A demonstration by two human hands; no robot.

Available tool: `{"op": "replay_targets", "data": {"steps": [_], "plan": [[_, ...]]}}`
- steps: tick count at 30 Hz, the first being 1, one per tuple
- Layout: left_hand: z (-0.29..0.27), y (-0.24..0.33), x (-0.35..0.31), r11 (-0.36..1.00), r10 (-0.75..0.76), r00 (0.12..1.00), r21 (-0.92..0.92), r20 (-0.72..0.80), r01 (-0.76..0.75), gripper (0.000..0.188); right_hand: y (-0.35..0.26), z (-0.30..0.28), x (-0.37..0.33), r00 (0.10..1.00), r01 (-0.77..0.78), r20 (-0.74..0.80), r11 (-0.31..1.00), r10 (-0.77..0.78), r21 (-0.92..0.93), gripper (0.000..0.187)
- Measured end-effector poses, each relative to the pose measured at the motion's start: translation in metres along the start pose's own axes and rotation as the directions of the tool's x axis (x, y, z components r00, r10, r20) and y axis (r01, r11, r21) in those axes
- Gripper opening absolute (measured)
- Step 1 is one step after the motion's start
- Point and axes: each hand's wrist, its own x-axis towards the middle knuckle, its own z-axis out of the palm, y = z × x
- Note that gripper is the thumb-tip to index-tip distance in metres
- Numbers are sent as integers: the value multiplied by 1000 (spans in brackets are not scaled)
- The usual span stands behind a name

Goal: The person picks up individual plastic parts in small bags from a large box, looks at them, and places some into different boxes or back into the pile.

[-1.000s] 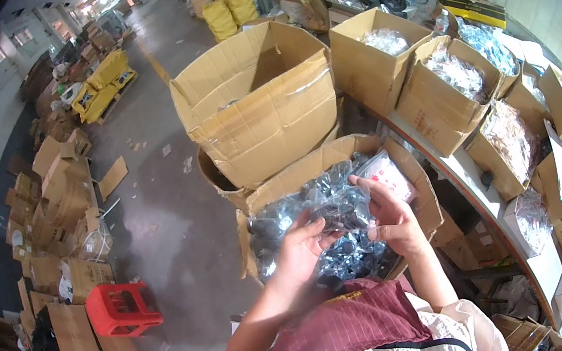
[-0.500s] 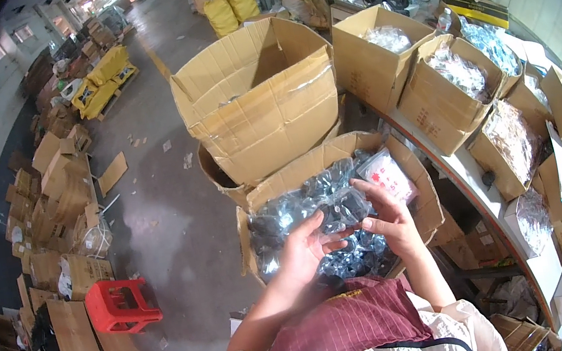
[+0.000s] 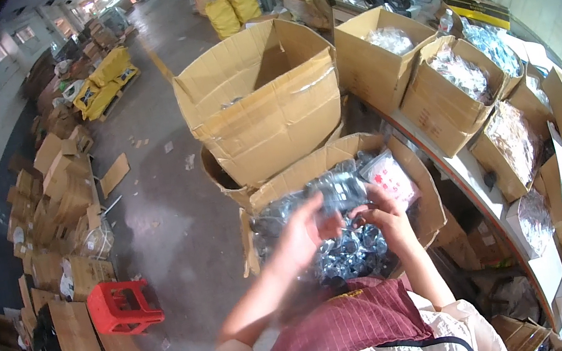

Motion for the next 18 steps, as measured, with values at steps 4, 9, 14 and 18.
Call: {"op": "replay_targets", "data": {"steps": [4,9,14,18], "plan": [[21,101,45,930,367,910,-89,192,-357,48,64,-29,31,992,-124,-57,930,111,-347,55],[44,129,52,827,558,722,-339,408,-448,53,200,-100,35,802,9,86,133,591,-991,60],[-25,25,68,986,-28,918,162,396,-40,41,293,-151,2,403,-23,51,65,914,-998,68],[-81,-43,47,989,-148,985,42,94,144,34,285,-127,-4,516,210,146,40,844,-977,60]]}}
